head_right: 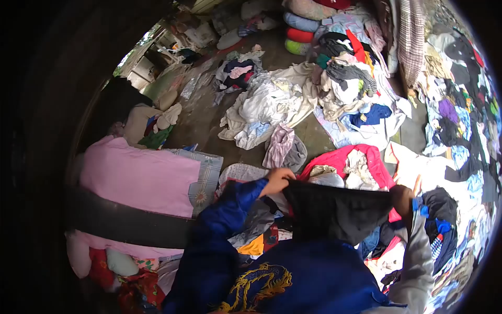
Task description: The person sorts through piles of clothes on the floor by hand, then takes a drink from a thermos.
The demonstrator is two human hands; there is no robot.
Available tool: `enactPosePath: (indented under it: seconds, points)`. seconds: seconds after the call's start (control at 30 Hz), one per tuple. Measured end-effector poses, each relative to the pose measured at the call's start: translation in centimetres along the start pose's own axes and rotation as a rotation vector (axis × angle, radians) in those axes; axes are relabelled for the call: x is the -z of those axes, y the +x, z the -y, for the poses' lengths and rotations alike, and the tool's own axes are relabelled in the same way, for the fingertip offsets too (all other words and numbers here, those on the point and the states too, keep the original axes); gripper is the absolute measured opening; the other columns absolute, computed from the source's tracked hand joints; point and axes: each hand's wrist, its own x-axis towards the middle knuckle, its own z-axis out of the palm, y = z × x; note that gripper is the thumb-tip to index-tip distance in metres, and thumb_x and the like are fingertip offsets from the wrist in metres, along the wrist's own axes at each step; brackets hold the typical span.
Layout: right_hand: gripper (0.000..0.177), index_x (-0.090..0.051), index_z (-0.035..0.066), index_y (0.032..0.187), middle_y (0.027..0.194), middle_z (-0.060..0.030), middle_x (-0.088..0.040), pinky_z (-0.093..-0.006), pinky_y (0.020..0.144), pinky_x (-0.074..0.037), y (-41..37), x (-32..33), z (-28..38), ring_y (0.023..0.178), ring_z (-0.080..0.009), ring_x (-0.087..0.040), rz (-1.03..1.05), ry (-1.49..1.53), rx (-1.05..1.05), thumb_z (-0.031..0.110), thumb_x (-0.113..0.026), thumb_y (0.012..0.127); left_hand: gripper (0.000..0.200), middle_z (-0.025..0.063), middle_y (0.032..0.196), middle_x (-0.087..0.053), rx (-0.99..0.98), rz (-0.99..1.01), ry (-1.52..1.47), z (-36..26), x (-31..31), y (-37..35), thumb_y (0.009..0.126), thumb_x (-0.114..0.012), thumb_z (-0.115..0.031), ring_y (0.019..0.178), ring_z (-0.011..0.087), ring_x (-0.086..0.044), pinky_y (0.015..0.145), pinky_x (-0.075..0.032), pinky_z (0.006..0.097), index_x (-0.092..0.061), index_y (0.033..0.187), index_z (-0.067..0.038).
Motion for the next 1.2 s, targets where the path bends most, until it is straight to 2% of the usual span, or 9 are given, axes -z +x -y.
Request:
enactPosePath:
  seconds: [0.13,0.37,0.57,0.83,0.97,1.03,1.1,1.13,1.2]
  points:
    - [0.003,-0.065,0.004,0.082,0.081,-0.0143,-0.067,-0.0400,0.063,-0.048,13.0,7.7,5.0,0.071,-0.0324,-0.064,-0.276,-0.190,0.370,0.007,-0.065,0.081,0.032,0.0148,0.092,-0.071,-0.081,-0.177,-0.227,-8.9,9.1,5.0,0.075,-0.051,0.006,0.083,0.0198,-0.068,0.075,-0.053,0.0287,-0.066,0.104,0.008]
    - [0.017,-0.073,0.004,0.094,0.085,-0.0102,-0.073,-0.0331,0.074,-0.055,22.1,20.9,19.4,0.080,-0.0187,-0.071,-0.307,-0.077,0.065,0.006,-0.062,0.081,0.030,0.0079,0.095,-0.070,-0.162,-0.325,-0.146,-22.8,18.5,7.7,0.078,-0.054,0.003,0.084,0.0143,-0.065,0.080,-0.049,0.0260,-0.068,0.105,0.006]
    - [0.018,-0.074,-0.002,0.084,0.076,-0.0148,-0.071,-0.0353,0.065,-0.054,25.6,23.7,18.9,0.070,-0.0223,-0.067,-0.520,0.081,0.304,-0.003,-0.059,0.073,0.029,0.0047,0.092,-0.069,-0.251,-0.383,-0.155,-28.0,20.5,9.1,0.080,-0.054,0.002,0.077,0.0103,-0.063,0.075,-0.049,0.0232,-0.069,0.105,0.004]
    - [0.018,-0.072,0.005,0.096,0.087,-0.0103,-0.072,-0.0338,0.074,-0.055,18.6,24.5,22.8,0.082,-0.0243,-0.071,-0.778,-0.237,0.239,0.005,-0.062,0.082,0.033,0.0041,0.098,-0.070,-0.440,-0.552,0.104,-28.9,16.2,8.8,0.083,-0.053,0.000,0.084,0.0122,-0.063,0.077,-0.048,0.0286,-0.067,0.112,-0.001]
    - [0.029,-0.066,0.000,0.111,0.107,-0.0174,-0.067,-0.0404,0.085,-0.055,8.1,14.1,17.3,0.098,-0.0363,-0.066,-0.864,-0.300,0.501,-0.001,-0.055,0.085,0.040,0.0186,0.119,-0.066,-1.002,-0.834,0.568,-19.1,1.1,6.1,0.077,-0.054,-0.001,0.116,0.0403,-0.060,0.103,-0.044,0.0493,-0.064,0.115,0.002]
    - [0.024,-0.065,0.001,0.107,0.100,-0.0169,-0.066,-0.0395,0.082,-0.053,-0.2,3.8,6.3,0.091,-0.0329,-0.066,-0.311,-0.250,0.134,0.004,-0.054,0.086,0.046,0.0214,0.133,-0.060,-0.567,0.035,0.945,-1.0,-8.2,8.2,0.081,-0.052,-0.006,0.131,0.0387,-0.051,0.112,-0.037,0.0509,-0.061,0.125,0.002]
    - [0.015,-0.066,0.005,0.092,0.081,-0.0174,-0.064,-0.0444,0.066,-0.053,-9.7,-3.8,-2.9,0.074,-0.0330,-0.066,-0.002,-0.086,-0.264,0.008,-0.053,0.085,0.043,0.0212,0.125,-0.065,-0.272,0.312,0.949,0.1,-11.2,4.4,0.086,-0.053,-0.014,0.120,0.0368,-0.060,0.109,-0.040,0.0497,-0.062,0.127,-0.004]
    - [0.012,-0.065,0.004,0.085,0.077,-0.0181,-0.063,-0.0451,0.067,-0.053,-13.1,-4.0,-1.4,0.073,-0.0359,-0.066,0.057,-0.166,-0.202,0.009,-0.054,0.084,0.041,0.0208,0.120,-0.068,0.051,0.601,1.035,1.4,-13.0,0.9,0.089,-0.053,-0.019,0.115,0.0358,-0.064,0.108,-0.041,0.0491,-0.063,0.127,-0.009]
    - [0.011,-0.063,0.003,0.076,0.074,-0.0202,-0.063,-0.0464,0.068,-0.052,-18.2,-3.7,4.5,0.074,-0.0402,-0.066,0.186,-0.197,-0.334,0.010,-0.057,0.080,0.040,0.0201,0.117,-0.069,0.045,0.667,0.914,5.8,-15.1,-4.5,0.089,-0.055,-0.020,0.113,0.0333,-0.066,0.107,-0.043,0.0473,-0.064,0.127,-0.011]
